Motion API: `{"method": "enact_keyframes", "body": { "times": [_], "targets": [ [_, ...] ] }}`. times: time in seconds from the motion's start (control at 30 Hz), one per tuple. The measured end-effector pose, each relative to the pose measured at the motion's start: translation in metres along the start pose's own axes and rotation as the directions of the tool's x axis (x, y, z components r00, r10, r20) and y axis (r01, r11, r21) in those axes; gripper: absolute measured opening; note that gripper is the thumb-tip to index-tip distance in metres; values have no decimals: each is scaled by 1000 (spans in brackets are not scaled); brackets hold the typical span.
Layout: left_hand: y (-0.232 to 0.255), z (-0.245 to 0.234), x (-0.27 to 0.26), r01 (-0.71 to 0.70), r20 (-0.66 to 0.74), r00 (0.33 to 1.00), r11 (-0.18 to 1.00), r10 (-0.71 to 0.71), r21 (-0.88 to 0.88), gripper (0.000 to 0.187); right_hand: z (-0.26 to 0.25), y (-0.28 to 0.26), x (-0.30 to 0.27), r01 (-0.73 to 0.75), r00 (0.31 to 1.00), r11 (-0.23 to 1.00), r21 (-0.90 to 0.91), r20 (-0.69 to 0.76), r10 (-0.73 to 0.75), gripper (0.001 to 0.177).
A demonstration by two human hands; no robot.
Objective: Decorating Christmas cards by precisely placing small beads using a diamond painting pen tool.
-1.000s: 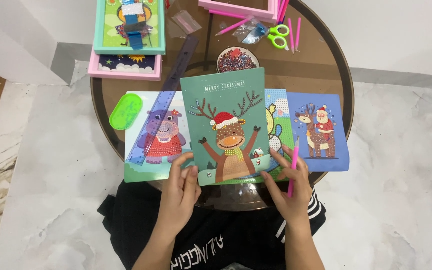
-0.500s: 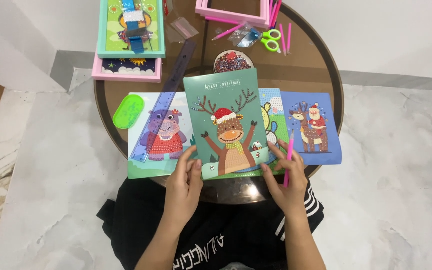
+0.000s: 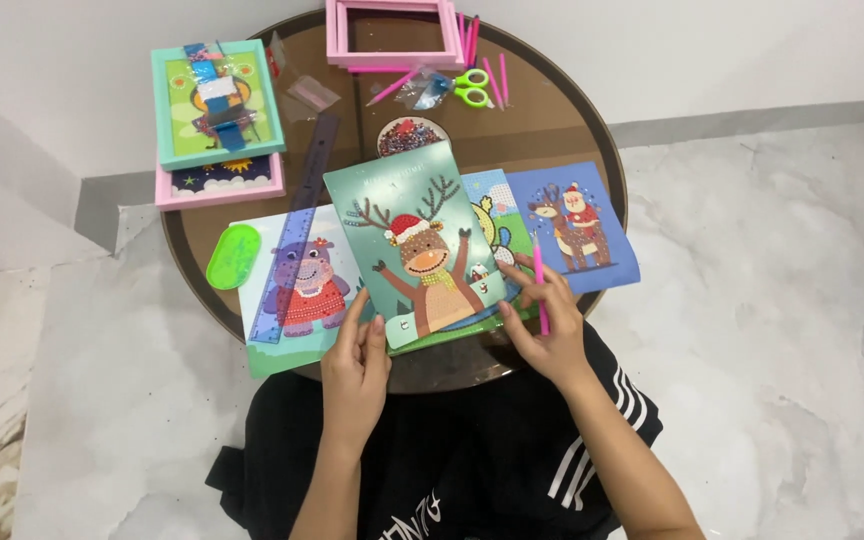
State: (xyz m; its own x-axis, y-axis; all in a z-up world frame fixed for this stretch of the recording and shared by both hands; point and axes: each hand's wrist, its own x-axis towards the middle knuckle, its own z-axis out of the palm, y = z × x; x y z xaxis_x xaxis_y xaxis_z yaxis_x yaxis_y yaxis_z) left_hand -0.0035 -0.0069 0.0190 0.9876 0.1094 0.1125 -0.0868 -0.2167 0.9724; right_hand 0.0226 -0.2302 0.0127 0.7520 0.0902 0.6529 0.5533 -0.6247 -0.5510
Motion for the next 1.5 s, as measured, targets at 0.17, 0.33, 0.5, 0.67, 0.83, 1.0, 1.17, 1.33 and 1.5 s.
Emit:
{"method": "enact_keyframes", "body": {
  "times": [0.17, 0.33, 0.5, 0.67, 0.83, 1.0, 1.17, 1.33, 1.5],
  "targets": [
    [-11, 1, 1, -120, 5, 993, 992, 121, -47, 42, 2, 8, 0, 57, 996, 998, 21, -69, -55, 21],
    [-11, 0, 0, -133, 7, 991, 990, 134, -40, 43, -2, 6, 3, 75, 997, 996, 56, -33, -73, 20],
    [-7, 0, 1, -62, 35, 998, 997, 60, 54, 50, -5, 10, 4, 1, 983, 998, 67, 182, -13, 21],
    [-13, -1, 1, -52, 56, 997, 996, 48, 76, 51, -3, 12, -2, 12, 981, 999, 37, 193, -18, 21],
    [-13, -2, 2, -21, 89, 996, 999, 23, -27, 52, -3, 11, -1, 27, 985, 1000, 15, 172, -29, 25],
    [-19, 0, 3, -63, 56, 997, 989, 56, 130, 52, -4, 16, -2, 10, 980, 1000, 10, 197, -11, 25],
    [-22, 2, 1, -65, 39, 997, 994, 61, 91, 53, -6, 10, 2, 60, 971, 998, 8, 232, -61, 30],
    [-16, 4, 0, -19, 31, 999, 999, 18, 34, 52, -6, 7, -2, 31, 969, 1000, 6, 246, -31, 34],
    [-14, 5, -1, 22, 25, 999, 999, -23, 46, 52, -4, 10, -6, -15, 977, 1000, 10, 211, 12, 34]
  ]
}}
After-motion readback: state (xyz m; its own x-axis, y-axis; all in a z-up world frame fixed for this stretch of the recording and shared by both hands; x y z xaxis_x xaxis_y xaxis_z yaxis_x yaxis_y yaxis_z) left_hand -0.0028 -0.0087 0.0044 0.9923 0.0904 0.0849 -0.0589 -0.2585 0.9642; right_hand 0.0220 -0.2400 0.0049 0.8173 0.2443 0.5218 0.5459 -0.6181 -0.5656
